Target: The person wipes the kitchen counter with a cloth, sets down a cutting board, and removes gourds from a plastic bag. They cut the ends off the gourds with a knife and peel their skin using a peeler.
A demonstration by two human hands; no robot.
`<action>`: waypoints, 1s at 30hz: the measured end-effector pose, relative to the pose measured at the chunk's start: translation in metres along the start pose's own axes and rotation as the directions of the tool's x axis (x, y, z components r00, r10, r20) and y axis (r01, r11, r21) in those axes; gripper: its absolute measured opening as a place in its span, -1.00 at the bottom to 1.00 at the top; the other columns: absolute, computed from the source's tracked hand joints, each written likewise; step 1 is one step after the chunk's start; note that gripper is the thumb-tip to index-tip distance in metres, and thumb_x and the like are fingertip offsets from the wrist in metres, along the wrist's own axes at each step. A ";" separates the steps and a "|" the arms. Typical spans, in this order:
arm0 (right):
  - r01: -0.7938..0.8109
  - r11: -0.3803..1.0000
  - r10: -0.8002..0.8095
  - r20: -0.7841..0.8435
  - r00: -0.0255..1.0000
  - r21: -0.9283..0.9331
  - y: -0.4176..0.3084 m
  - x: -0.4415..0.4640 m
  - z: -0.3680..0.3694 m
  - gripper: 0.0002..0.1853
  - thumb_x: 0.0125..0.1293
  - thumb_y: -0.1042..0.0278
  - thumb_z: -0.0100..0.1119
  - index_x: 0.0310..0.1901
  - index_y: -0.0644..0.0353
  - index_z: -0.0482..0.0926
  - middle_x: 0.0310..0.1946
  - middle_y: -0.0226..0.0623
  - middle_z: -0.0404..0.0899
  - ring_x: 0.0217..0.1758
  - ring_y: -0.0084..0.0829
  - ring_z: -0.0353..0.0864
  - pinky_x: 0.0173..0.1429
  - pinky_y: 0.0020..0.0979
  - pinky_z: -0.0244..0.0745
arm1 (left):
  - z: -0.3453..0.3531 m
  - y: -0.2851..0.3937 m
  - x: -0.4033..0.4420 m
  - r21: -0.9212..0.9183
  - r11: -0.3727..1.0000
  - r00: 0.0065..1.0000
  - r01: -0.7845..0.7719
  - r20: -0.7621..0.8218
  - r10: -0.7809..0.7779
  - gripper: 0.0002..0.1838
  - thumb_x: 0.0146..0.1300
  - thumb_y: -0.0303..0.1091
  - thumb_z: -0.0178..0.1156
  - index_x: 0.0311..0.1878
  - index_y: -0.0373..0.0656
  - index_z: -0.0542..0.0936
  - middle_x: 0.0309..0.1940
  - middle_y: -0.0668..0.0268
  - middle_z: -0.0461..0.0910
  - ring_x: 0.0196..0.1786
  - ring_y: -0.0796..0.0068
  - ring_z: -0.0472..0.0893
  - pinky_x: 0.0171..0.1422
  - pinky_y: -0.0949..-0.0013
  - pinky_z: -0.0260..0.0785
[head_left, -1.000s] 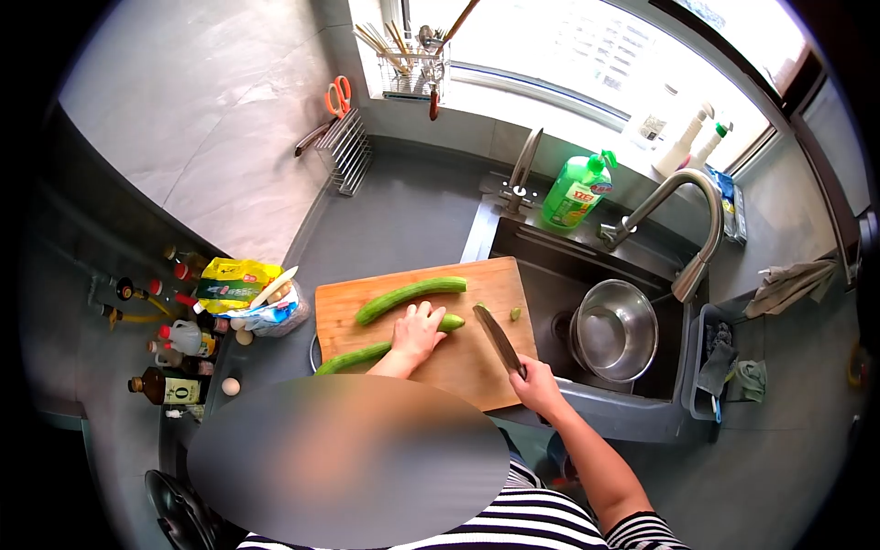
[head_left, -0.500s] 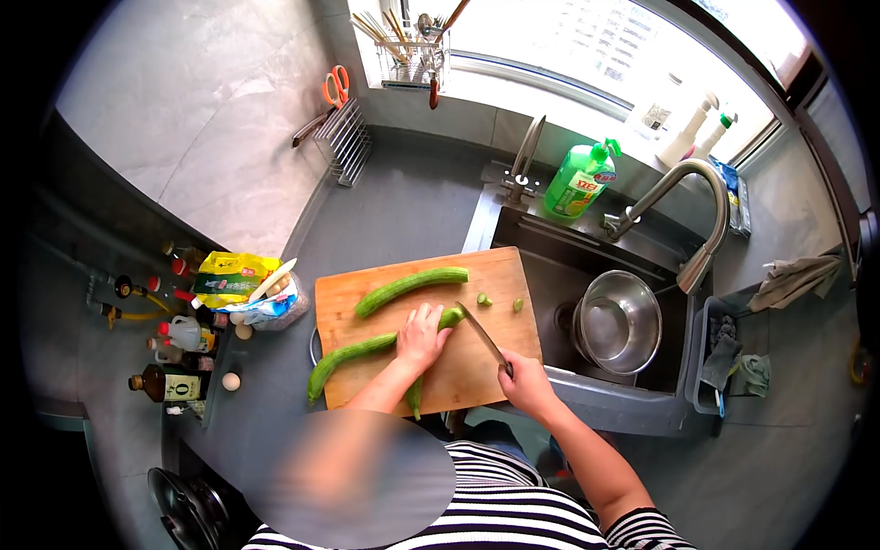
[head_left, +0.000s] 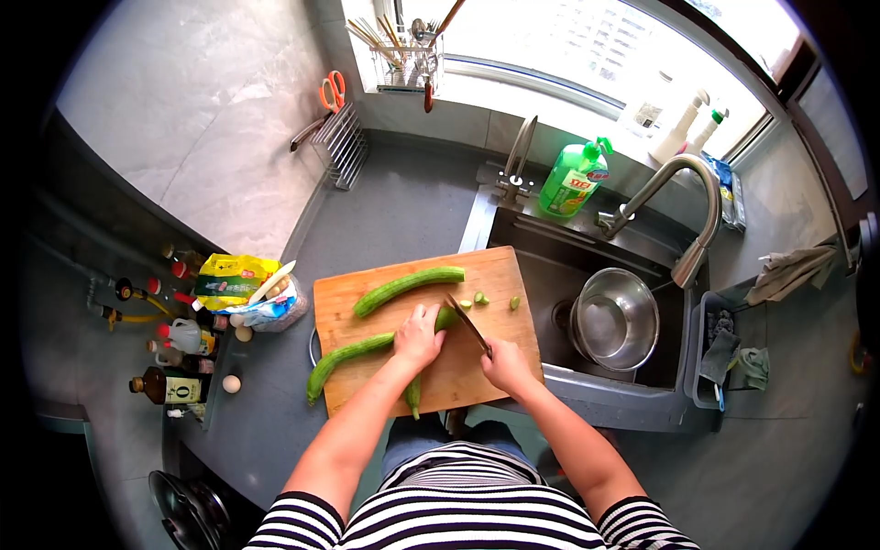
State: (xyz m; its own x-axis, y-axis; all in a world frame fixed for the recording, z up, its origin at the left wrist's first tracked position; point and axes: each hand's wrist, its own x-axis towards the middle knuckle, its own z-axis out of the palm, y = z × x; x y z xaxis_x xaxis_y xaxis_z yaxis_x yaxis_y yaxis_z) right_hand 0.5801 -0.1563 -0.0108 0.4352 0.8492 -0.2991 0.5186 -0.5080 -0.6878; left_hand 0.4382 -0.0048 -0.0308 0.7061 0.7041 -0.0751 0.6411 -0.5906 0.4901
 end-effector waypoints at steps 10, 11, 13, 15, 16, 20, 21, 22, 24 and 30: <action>0.081 0.964 -0.041 -0.161 0.986 0.251 0.020 -0.028 -0.034 -0.90 0.23 0.45 0.08 -0.31 0.31 0.51 -0.68 -0.22 0.29 -0.61 -0.52 0.21 -0.48 -0.38 0.23 | -0.043 -0.008 0.005 -0.565 0.631 0.823 0.532 0.168 -0.543 -0.37 0.09 -0.18 0.33 0.14 -0.26 0.33 -0.05 0.00 0.55 -0.12 0.12 0.66 -0.19 0.10 0.65; 0.086 0.966 -0.047 -0.161 0.986 0.244 0.020 -0.028 -0.038 -0.90 0.23 0.45 0.08 -0.31 0.32 0.51 -0.69 -0.22 0.29 -0.61 -0.52 0.21 -0.48 -0.38 0.23 | -0.037 -0.018 0.003 -0.646 0.551 0.800 0.528 0.163 -0.577 -0.42 0.10 -0.20 0.38 0.08 -0.26 0.34 -0.12 0.09 0.58 -0.26 0.28 0.69 -0.35 0.25 0.68; 0.088 0.962 -0.044 -0.170 0.985 0.259 0.018 -0.029 -0.042 -0.91 0.24 0.47 0.07 -0.32 0.32 0.50 -0.69 -0.22 0.29 -0.62 -0.53 0.20 -0.49 -0.39 0.21 | -0.037 -0.028 -0.008 -0.743 0.325 0.735 0.586 0.318 -0.598 -0.47 0.13 -0.21 0.37 0.06 -0.24 0.37 -0.15 0.14 0.59 -0.29 0.32 0.69 -0.35 0.25 0.67; 0.100 0.962 -0.055 -0.181 0.982 0.253 0.018 -0.029 -0.042 -0.91 0.24 0.47 0.07 -0.31 0.32 0.51 -0.69 -0.21 0.29 -0.63 -0.54 0.21 -0.50 -0.39 0.22 | -0.038 -0.039 -0.024 -0.759 0.132 0.680 0.637 0.473 -0.560 -0.57 0.16 -0.21 0.37 -0.03 -0.20 0.44 -0.24 0.20 0.62 -0.29 0.37 0.70 -0.30 0.28 0.67; 0.108 0.962 -0.062 -0.185 0.981 0.251 0.019 -0.028 -0.042 -0.91 0.25 0.47 0.07 -0.31 0.32 0.51 -0.69 -0.21 0.29 -0.63 -0.54 0.21 -0.50 -0.39 0.22 | -0.035 -0.040 -0.036 -0.772 0.129 0.681 0.622 0.453 -0.575 -0.60 0.18 -0.20 0.37 -0.05 -0.20 0.45 -0.25 0.21 0.62 -0.28 0.36 0.69 -0.26 0.25 0.66; 0.114 0.970 -0.086 -0.135 0.987 0.215 0.022 -0.025 -0.036 -0.81 0.19 0.46 0.07 -0.18 0.26 0.59 -0.67 -0.03 0.39 -0.67 -0.29 0.36 -0.45 -0.31 0.35 | -0.028 -0.041 -0.079 -0.821 0.078 0.667 0.566 0.400 -0.628 -0.60 0.21 -0.15 0.36 -0.07 -0.21 0.48 -0.22 0.19 0.62 -0.25 0.29 0.69 -0.15 0.21 0.65; 0.113 0.970 -0.087 -0.128 0.988 0.217 0.022 -0.026 -0.033 -0.82 0.19 0.46 0.07 -0.19 0.26 0.59 -0.68 -0.03 0.39 -0.67 -0.29 0.37 -0.45 -0.31 0.35 | -0.024 -0.047 -0.086 -0.830 0.043 0.653 0.556 0.404 -0.640 -0.61 0.21 -0.16 0.36 -0.08 -0.22 0.48 -0.22 0.18 0.63 -0.26 0.29 0.70 -0.17 0.22 0.65; 0.114 0.969 -0.089 -0.123 0.988 0.219 0.022 -0.027 -0.030 -0.83 0.20 0.45 0.07 -0.20 0.27 0.59 -0.68 -0.03 0.39 -0.67 -0.28 0.37 -0.46 -0.30 0.35 | -0.021 -0.053 -0.090 -0.839 0.009 0.640 0.544 0.408 -0.651 -0.61 0.21 -0.16 0.36 -0.09 -0.23 0.49 -0.23 0.16 0.63 -0.27 0.29 0.70 -0.18 0.23 0.66; 0.105 0.973 -0.086 -0.100 0.991 0.207 0.021 -0.027 -0.023 -0.84 0.20 0.45 0.08 -0.23 0.27 0.58 -0.68 -0.04 0.40 -0.67 -0.28 0.38 -0.46 -0.29 0.34 | -0.020 -0.061 -0.096 -0.833 -0.013 0.612 0.553 0.416 -0.673 -0.62 0.23 -0.15 0.34 -0.09 -0.23 0.49 -0.23 0.15 0.62 -0.27 0.26 0.70 -0.18 0.23 0.65; 0.087 0.977 -0.081 -0.038 0.996 0.197 0.004 -0.040 -0.014 -0.88 0.20 0.44 0.09 -0.30 0.28 0.56 -0.70 -0.06 0.39 -0.66 -0.28 0.41 -0.46 -0.27 0.33 | -0.022 -0.074 -0.110 -0.693 0.111 0.545 0.712 0.447 -0.709 -0.56 0.24 -0.01 0.31 -0.08 -0.20 0.51 -0.36 0.20 0.61 -0.45 0.41 0.61 -0.25 0.32 0.62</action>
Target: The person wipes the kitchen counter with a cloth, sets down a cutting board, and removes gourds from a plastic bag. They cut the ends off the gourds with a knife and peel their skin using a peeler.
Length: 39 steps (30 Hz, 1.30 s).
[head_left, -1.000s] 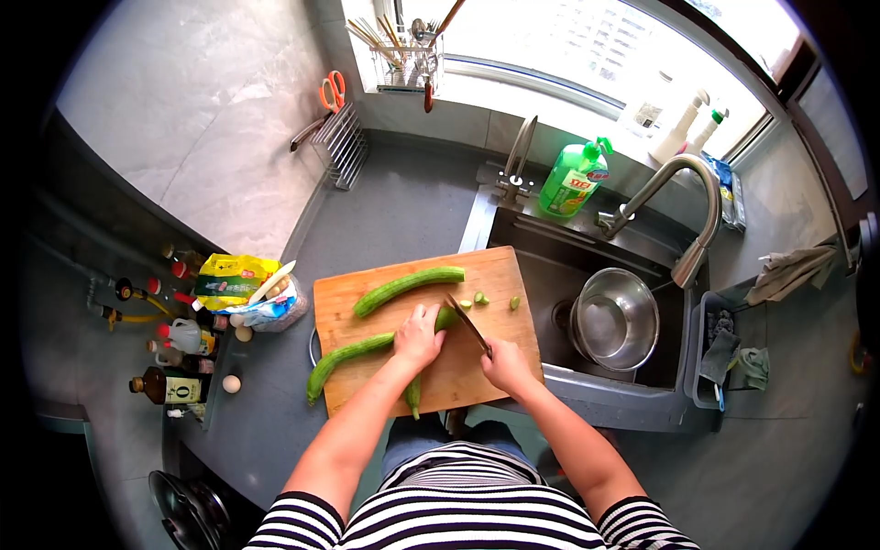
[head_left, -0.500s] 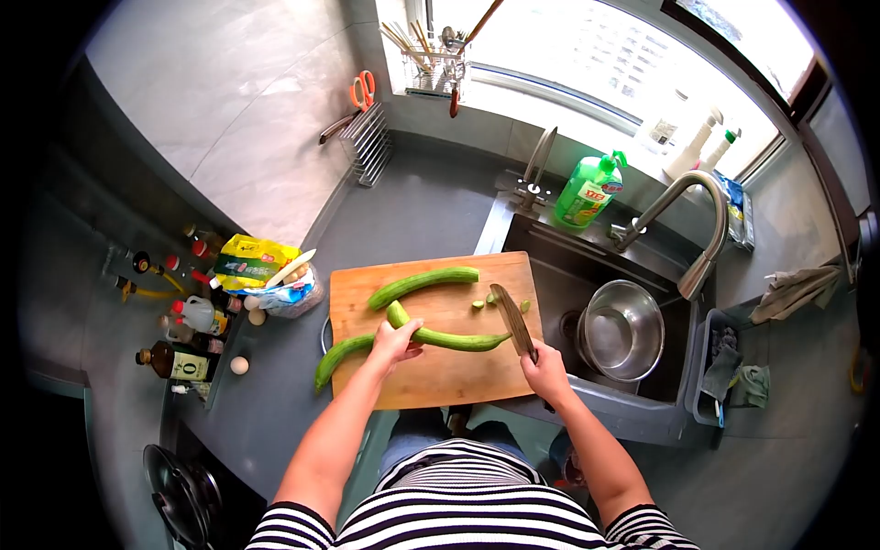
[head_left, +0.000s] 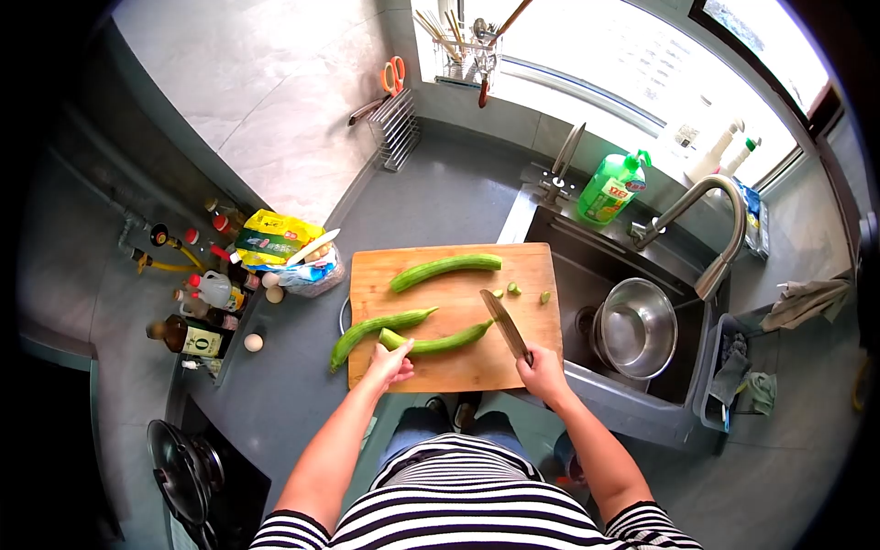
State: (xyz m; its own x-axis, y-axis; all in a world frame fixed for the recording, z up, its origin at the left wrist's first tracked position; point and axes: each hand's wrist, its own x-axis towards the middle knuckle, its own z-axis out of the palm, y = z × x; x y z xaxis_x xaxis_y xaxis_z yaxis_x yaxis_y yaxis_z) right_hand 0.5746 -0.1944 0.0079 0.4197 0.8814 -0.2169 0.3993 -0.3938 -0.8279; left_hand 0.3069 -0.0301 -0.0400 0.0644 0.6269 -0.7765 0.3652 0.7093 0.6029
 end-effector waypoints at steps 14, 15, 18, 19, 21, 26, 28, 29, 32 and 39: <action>0.003 0.954 0.006 0.029 1.000 -0.301 -0.027 -0.036 0.005 -0.70 0.19 0.38 0.11 -0.02 0.11 0.60 -0.49 -0.01 0.59 -0.37 0.03 0.61 -0.24 -0.07 0.49 | 0.036 0.025 -0.026 0.544 -0.048 0.212 -0.838 0.404 0.890 -0.64 0.09 -0.20 0.37 -0.04 -0.03 0.61 -0.11 0.29 0.58 0.00 0.26 0.56 0.00 0.18 0.41; 0.013 0.935 -0.001 0.035 0.999 -0.354 -0.028 -0.037 0.006 -0.68 0.19 0.37 0.12 0.01 0.09 0.59 -0.46 -0.02 0.61 -0.34 0.03 0.62 -0.21 -0.06 0.51 | 0.040 0.021 -0.016 0.545 -0.048 0.224 -0.837 0.420 0.880 -0.63 0.08 -0.20 0.37 -0.02 -0.02 0.62 -0.14 0.30 0.57 -0.02 0.25 0.56 0.00 0.19 0.42; 0.024 0.885 0.003 0.058 0.998 -0.464 -0.031 -0.040 0.006 -0.64 0.18 0.36 0.12 0.05 0.06 0.58 -0.39 -0.04 0.64 -0.28 0.03 0.63 -0.14 -0.02 0.53 | 0.046 0.009 0.003 0.553 -0.021 0.282 -0.833 0.458 0.843 -0.60 0.07 -0.21 0.37 0.02 0.00 0.63 -0.20 0.33 0.56 -0.08 0.24 0.55 -0.02 0.22 0.43; 0.026 0.869 0.009 0.068 0.998 -0.493 -0.032 -0.039 0.005 -0.63 0.18 0.36 0.12 0.06 0.06 0.57 -0.37 -0.05 0.65 -0.27 0.03 0.63 -0.12 -0.01 0.53 | 0.045 0.006 0.004 0.558 0.009 0.319 -0.830 0.461 0.828 -0.60 0.06 -0.21 0.37 0.02 0.02 0.64 -0.20 0.34 0.56 -0.09 0.25 0.55 -0.02 0.22 0.43; 0.011 0.868 0.040 0.092 0.995 -0.496 -0.036 -0.038 0.002 -0.63 0.18 0.37 0.10 0.06 0.07 0.57 -0.36 -0.04 0.65 -0.25 0.04 0.63 -0.11 0.00 0.52 | 0.047 0.006 0.005 0.565 0.047 0.357 -0.824 0.451 0.818 -0.62 0.05 -0.21 0.37 -0.01 0.05 0.67 -0.22 0.36 0.56 -0.13 0.26 0.55 -0.04 0.21 0.43; -0.003 0.889 0.059 0.107 0.992 -0.458 -0.037 -0.029 0.009 -0.67 0.18 0.39 0.10 0.01 0.09 0.57 -0.34 -0.01 0.65 -0.22 0.07 0.62 -0.09 0.02 0.51 | 0.048 0.009 0.006 0.578 0.074 0.395 -0.813 0.453 0.800 -0.64 0.06 -0.19 0.38 -0.03 0.06 0.68 -0.23 0.40 0.56 -0.11 0.28 0.54 -0.03 0.21 0.42; 0.001 0.909 0.054 0.121 0.991 -0.416 -0.031 -0.022 0.014 -0.69 0.17 0.40 0.10 -0.02 0.10 0.56 -0.32 0.01 0.65 -0.21 0.08 0.62 -0.08 0.03 0.51 | 0.049 0.010 0.005 0.584 0.080 0.408 -0.808 0.456 0.791 -0.65 0.06 -0.19 0.38 -0.03 0.07 0.68 -0.22 0.41 0.56 -0.10 0.29 0.54 -0.02 0.21 0.42; -0.003 0.910 0.060 0.125 0.990 -0.414 -0.025 -0.018 0.017 -0.70 0.17 0.40 0.11 -0.03 0.10 0.56 -0.33 0.01 0.64 -0.21 0.08 0.62 -0.08 0.03 0.51 | 0.049 0.010 0.005 0.582 0.085 0.412 -0.809 0.458 0.788 -0.65 0.06 -0.18 0.38 -0.03 0.07 0.68 -0.22 0.41 0.56 -0.10 0.28 0.54 -0.02 0.21 0.42; 0.002 0.913 0.053 0.122 0.991 -0.407 -0.010 -0.006 0.025 -0.71 0.16 0.41 0.13 -0.04 0.11 0.56 -0.35 0.01 0.64 -0.22 0.10 0.61 -0.09 0.04 0.50 | 0.049 0.013 0.004 0.584 0.094 0.426 -0.806 0.463 0.778 -0.64 0.05 -0.19 0.38 -0.03 0.06 0.68 -0.21 0.41 0.56 -0.09 0.28 0.54 -0.02 0.20 0.42; 0.015 0.953 -0.004 0.037 0.999 -0.302 -0.009 0.016 0.038 -0.72 0.14 0.40 0.17 -0.07 0.14 0.58 -0.44 0.02 0.61 -0.29 0.10 0.61 -0.18 0.02 0.50 | 0.040 0.016 -0.012 0.646 -0.056 0.395 -0.761 0.530 0.750 -0.49 0.04 -0.33 0.37 0.13 0.00 0.58 -0.17 0.32 0.52 -0.10 0.23 0.54 0.00 0.19 0.44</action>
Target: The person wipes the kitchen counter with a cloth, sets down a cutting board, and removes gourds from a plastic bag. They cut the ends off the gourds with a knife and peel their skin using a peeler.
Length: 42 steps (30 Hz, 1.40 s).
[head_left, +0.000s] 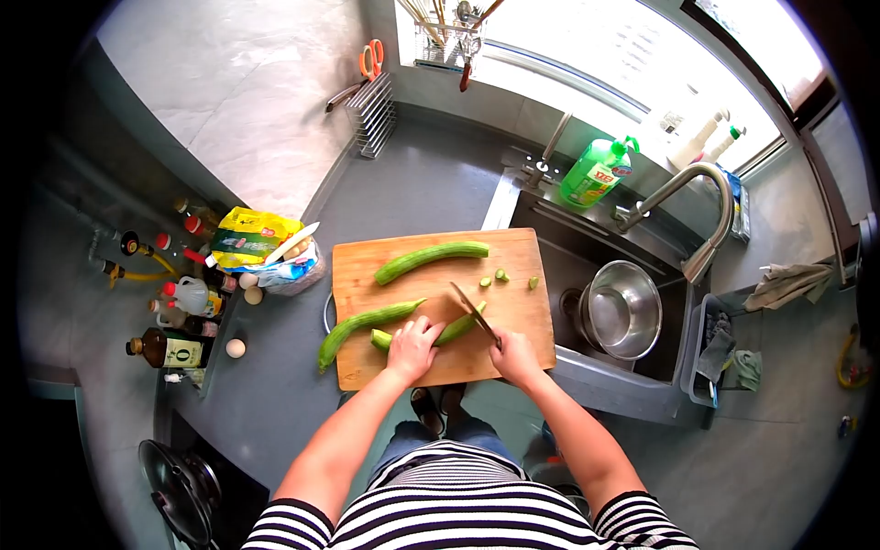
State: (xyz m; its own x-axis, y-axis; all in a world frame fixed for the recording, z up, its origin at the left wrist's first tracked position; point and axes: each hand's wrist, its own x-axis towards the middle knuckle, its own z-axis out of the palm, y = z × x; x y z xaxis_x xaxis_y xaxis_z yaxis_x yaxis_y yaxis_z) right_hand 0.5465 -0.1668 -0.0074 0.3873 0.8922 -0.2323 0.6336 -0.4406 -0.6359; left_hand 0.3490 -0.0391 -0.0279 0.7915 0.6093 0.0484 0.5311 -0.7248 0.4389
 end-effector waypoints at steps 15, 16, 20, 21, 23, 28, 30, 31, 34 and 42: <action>-0.033 0.961 0.053 -0.064 0.997 0.275 -0.010 -0.005 -0.008 -0.85 0.20 0.42 0.10 -0.33 0.35 0.55 -0.70 -0.07 0.40 -0.66 -0.37 0.40 -0.47 -0.29 0.33 | -0.055 -0.052 0.062 0.003 0.999 0.999 0.043 0.012 -0.043 -0.52 0.09 -0.37 0.35 0.14 0.09 0.58 -0.16 0.38 0.52 -0.03 0.29 0.56 0.06 0.19 0.45; -0.035 0.957 0.060 -0.078 0.995 0.287 -0.012 -0.005 -0.008 -0.86 0.20 0.43 0.09 -0.32 0.35 0.55 -0.71 -0.08 0.39 -0.66 -0.37 0.40 -0.47 -0.29 0.33 | -0.049 -0.053 0.071 -0.010 0.998 0.997 0.055 0.052 -0.054 -0.52 0.10 -0.35 0.35 0.14 0.11 0.57 -0.15 0.38 0.53 0.00 0.28 0.57 0.08 0.18 0.45; -0.054 0.952 0.087 -0.096 0.992 0.302 -0.006 -0.006 -0.007 -0.87 0.20 0.45 0.10 -0.30 0.32 0.57 -0.72 -0.13 0.38 -0.67 -0.43 0.37 -0.49 -0.31 0.32 | -0.034 -0.062 0.089 0.031 0.995 0.991 0.095 0.091 -0.098 -0.53 0.10 -0.38 0.33 0.13 0.08 0.58 -0.13 0.35 0.54 0.02 0.24 0.56 0.12 0.16 0.44; -0.062 0.952 0.093 -0.091 0.991 0.299 -0.006 -0.009 -0.007 -0.87 0.20 0.45 0.10 -0.29 0.32 0.57 -0.72 -0.14 0.38 -0.67 -0.44 0.37 -0.49 -0.31 0.32 | -0.032 -0.067 0.088 0.009 0.999 0.999 0.043 0.026 -0.044 -0.54 0.10 -0.38 0.33 0.12 0.06 0.58 -0.12 0.35 0.54 0.02 0.24 0.56 0.13 0.15 0.43; -0.073 0.948 0.096 -0.057 0.994 0.309 -0.006 -0.012 -0.005 -0.87 0.20 0.45 0.10 -0.28 0.30 0.58 -0.72 -0.12 0.39 -0.67 -0.43 0.38 -0.49 -0.30 0.33 | -0.028 -0.077 0.079 -0.020 0.998 0.994 -0.051 -0.102 0.049 -0.55 0.09 -0.38 0.33 0.11 0.03 0.59 -0.11 0.34 0.55 0.03 0.23 0.55 0.14 0.14 0.41; -0.049 0.965 0.047 0.015 0.999 0.257 -0.016 -0.015 -0.003 -0.88 0.20 0.44 0.09 -0.31 0.30 0.54 -0.70 -0.05 0.41 -0.66 -0.28 0.42 -0.47 -0.27 0.34 | -0.053 -0.082 0.023 -0.035 0.999 0.977 -0.024 -0.214 0.016 -0.64 0.02 -0.21 0.40 -0.10 -0.03 0.58 -0.12 0.34 0.54 0.00 0.24 0.55 0.07 0.15 0.37; -0.031 0.966 0.022 0.041 0.999 0.256 -0.017 -0.017 0.003 -0.88 0.20 0.43 0.09 -0.31 0.30 0.53 -0.68 -0.03 0.42 -0.64 -0.21 0.45 -0.45 -0.25 0.36 | -0.051 -0.090 -0.002 -0.032 0.996 0.982 0.080 -0.166 -0.084 -0.60 0.00 -0.20 0.42 -0.08 -0.03 0.58 -0.12 0.35 0.54 0.00 0.24 0.55 0.07 0.15 0.37; -0.023 0.967 0.010 0.050 0.999 0.253 -0.016 -0.017 0.005 -0.89 0.19 0.43 0.09 -0.31 0.29 0.53 -0.67 -0.02 0.43 -0.63 -0.17 0.46 -0.44 -0.24 0.36 | -0.049 -0.092 -0.011 -0.031 0.991 0.981 0.128 -0.145 -0.131 -0.58 -0.02 -0.19 0.43 -0.07 -0.03 0.57 -0.12 0.35 0.54 0.00 0.25 0.55 0.07 0.15 0.37; -0.015 0.983 0.004 0.060 0.998 0.182 -0.007 -0.020 0.013 -0.88 0.19 0.43 0.10 -0.29 0.28 0.53 -0.66 -0.02 0.44 -0.60 -0.12 0.48 -0.43 -0.22 0.37 | -0.041 -0.094 -0.022 -0.042 0.990 0.975 0.132 -0.177 -0.137 -0.58 -0.04 -0.31 0.43 -0.05 0.01 0.57 -0.15 0.37 0.53 -0.01 0.26 0.53 0.06 0.15 0.35; -0.049 0.973 0.055 -0.023 0.998 0.224 -0.012 -0.039 0.000 -0.87 0.17 0.43 0.11 -0.26 0.26 0.53 -0.63 0.01 0.47 -0.55 -0.02 0.52 -0.41 -0.19 0.39 | -0.015 -0.049 0.002 -0.114 0.991 0.980 0.073 -0.176 -0.093 -0.60 0.00 -0.35 0.40 -0.03 0.05 0.60 -0.16 0.40 0.51 0.01 0.29 0.49 0.08 0.17 0.31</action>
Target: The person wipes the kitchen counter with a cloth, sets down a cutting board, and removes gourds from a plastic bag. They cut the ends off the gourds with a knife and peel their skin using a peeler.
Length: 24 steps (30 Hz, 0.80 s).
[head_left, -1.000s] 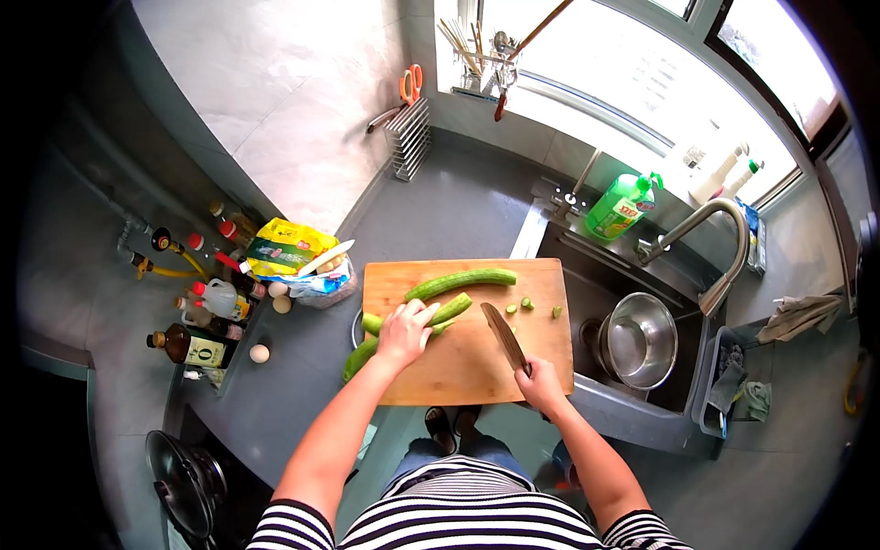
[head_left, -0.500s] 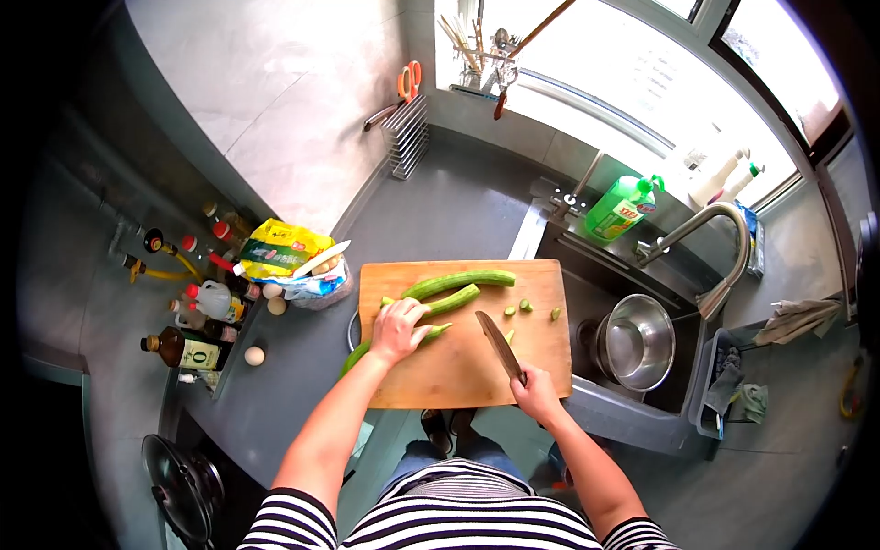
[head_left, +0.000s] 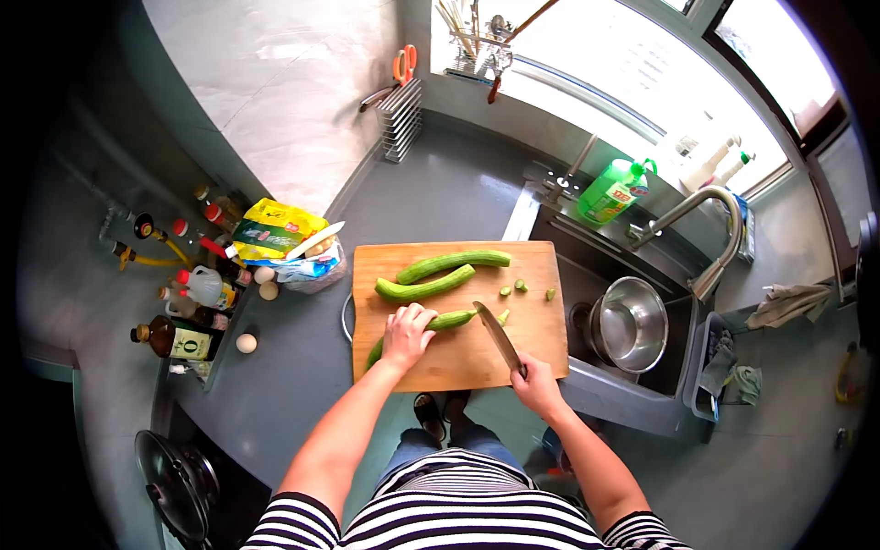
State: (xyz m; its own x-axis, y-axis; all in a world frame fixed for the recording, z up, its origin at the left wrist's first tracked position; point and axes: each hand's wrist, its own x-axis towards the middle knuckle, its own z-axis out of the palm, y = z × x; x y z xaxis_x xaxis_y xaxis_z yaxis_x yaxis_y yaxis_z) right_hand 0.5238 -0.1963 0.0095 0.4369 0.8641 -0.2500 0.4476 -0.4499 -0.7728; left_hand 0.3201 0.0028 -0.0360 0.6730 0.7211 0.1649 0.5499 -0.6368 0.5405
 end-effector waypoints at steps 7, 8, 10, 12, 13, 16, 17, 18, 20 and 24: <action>-0.104 0.968 0.105 -0.011 0.994 -0.229 -0.022 -0.016 -0.007 -0.59 0.19 0.37 0.10 0.11 0.08 0.58 -0.42 0.01 0.63 -0.29 0.03 0.64 -0.16 -0.06 0.53 | 0.033 0.022 0.003 -0.056 0.998 1.000 0.006 0.005 -0.006 -0.66 0.04 -0.33 0.38 -0.07 0.05 0.60 -0.16 0.37 0.52 -0.02 0.25 0.51 0.05 0.16 0.34; -0.109 0.967 0.108 -0.017 0.994 -0.232 -0.025 -0.018 -0.008 -0.59 0.19 0.37 0.11 0.11 0.08 0.58 -0.42 0.01 0.63 -0.29 0.02 0.64 -0.16 -0.07 0.53 | 0.034 0.019 0.002 -0.065 0.998 1.000 -0.005 0.006 0.005 -0.67 0.04 -0.33 0.38 -0.07 0.05 0.60 -0.17 0.37 0.52 -0.03 0.24 0.51 0.05 0.16 0.34; -0.121 0.963 0.121 -0.015 0.992 -0.240 -0.030 -0.021 -0.010 -0.59 0.19 0.37 0.11 0.11 0.08 0.58 -0.40 0.00 0.63 -0.28 0.02 0.64 -0.14 -0.07 0.53 | 0.033 0.017 0.003 -0.070 0.997 1.000 -0.022 0.002 0.023 -0.68 0.05 -0.33 0.38 -0.08 0.04 0.60 -0.17 0.36 0.52 -0.03 0.23 0.51 0.04 0.16 0.35; -0.134 0.958 0.140 0.007 0.990 -0.255 -0.033 -0.020 -0.012 -0.58 0.18 0.38 0.11 0.12 0.09 0.57 -0.38 0.00 0.64 -0.26 0.02 0.64 -0.12 -0.07 0.53 | 0.032 0.019 0.003 -0.076 0.997 1.000 -0.024 0.006 0.025 -0.68 0.05 -0.33 0.37 -0.08 0.04 0.60 -0.17 0.36 0.52 -0.03 0.23 0.51 0.04 0.16 0.35; -0.116 0.959 0.123 0.012 0.992 -0.260 -0.032 -0.019 -0.012 -0.58 0.18 0.38 0.10 0.12 0.09 0.57 -0.37 0.00 0.64 -0.25 0.02 0.64 -0.11 -0.07 0.53 | 0.031 0.019 0.003 -0.077 0.997 1.000 -0.024 0.007 0.024 -0.68 0.05 -0.33 0.37 -0.08 0.03 0.60 -0.18 0.35 0.52 -0.03 0.23 0.51 0.04 0.16 0.35; -0.071 0.959 0.082 0.028 0.996 -0.275 -0.027 -0.014 -0.008 -0.60 0.18 0.40 0.09 0.09 0.12 0.57 -0.35 0.00 0.65 -0.21 0.05 0.63 -0.09 -0.05 0.53 | 0.034 0.017 0.004 -0.077 0.997 1.000 -0.023 0.009 0.024 -0.68 0.05 -0.33 0.37 -0.09 0.02 0.60 -0.17 0.35 0.52 -0.03 0.22 0.51 0.05 0.15 0.35; -0.063 0.958 0.075 0.032 0.997 -0.281 -0.028 -0.010 -0.006 -0.61 0.18 0.41 0.08 0.08 0.13 0.57 -0.34 0.01 0.64 -0.20 0.05 0.63 -0.08 -0.04 0.52 | 0.035 0.017 0.004 -0.083 0.996 1.000 -0.020 0.006 0.020 -0.69 0.04 -0.34 0.38 -0.09 0.01 0.60 -0.17 0.34 0.52 -0.04 0.21 0.51 0.04 0.15 0.35; -0.055 0.956 0.068 0.035 0.997 -0.289 -0.028 -0.006 -0.004 -0.62 0.18 0.41 0.08 0.07 0.14 0.57 -0.33 0.02 0.64 -0.19 0.06 0.62 -0.08 -0.03 0.52 | 0.037 0.016 0.006 -0.090 0.996 1.000 -0.017 0.002 0.017 -0.69 0.04 -0.34 0.38 -0.10 0.00 0.60 -0.17 0.34 0.52 -0.04 0.20 0.51 0.03 0.14 0.35; -0.026 0.960 0.035 0.027 0.999 -0.277 -0.020 0.003 0.003 -0.66 0.17 0.42 0.09 0.01 0.17 0.58 -0.33 0.04 0.64 -0.19 0.07 0.62 -0.07 -0.02 0.51 | 0.037 0.013 0.009 -0.101 0.994 1.000 -0.031 0.001 0.031 -0.69 0.03 -0.35 0.38 -0.10 -0.01 0.60 -0.17 0.33 0.53 -0.05 0.19 0.51 0.02 0.13 0.36; -0.008 0.947 0.017 0.026 1.000 -0.321 -0.005 0.017 0.015 -0.74 0.15 0.42 0.12 -0.10 0.20 0.58 -0.34 0.08 0.63 -0.19 0.10 0.61 -0.06 0.00 0.51 | 0.037 0.015 0.005 -0.093 0.995 0.998 -0.045 0.027 0.048 -0.68 0.02 -0.37 0.39 -0.11 -0.02 0.60 -0.17 0.31 0.53 -0.05 0.17 0.51 0.01 0.12 0.38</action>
State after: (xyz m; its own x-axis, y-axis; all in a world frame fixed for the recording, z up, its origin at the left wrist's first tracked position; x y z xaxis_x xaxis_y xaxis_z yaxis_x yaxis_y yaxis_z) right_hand 0.5172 -0.1757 0.0007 0.4243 0.8617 -0.2783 0.6711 -0.5055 -0.5423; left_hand 0.3502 -0.0130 -0.0570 0.7118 0.6820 0.1681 0.4706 -0.6406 0.6067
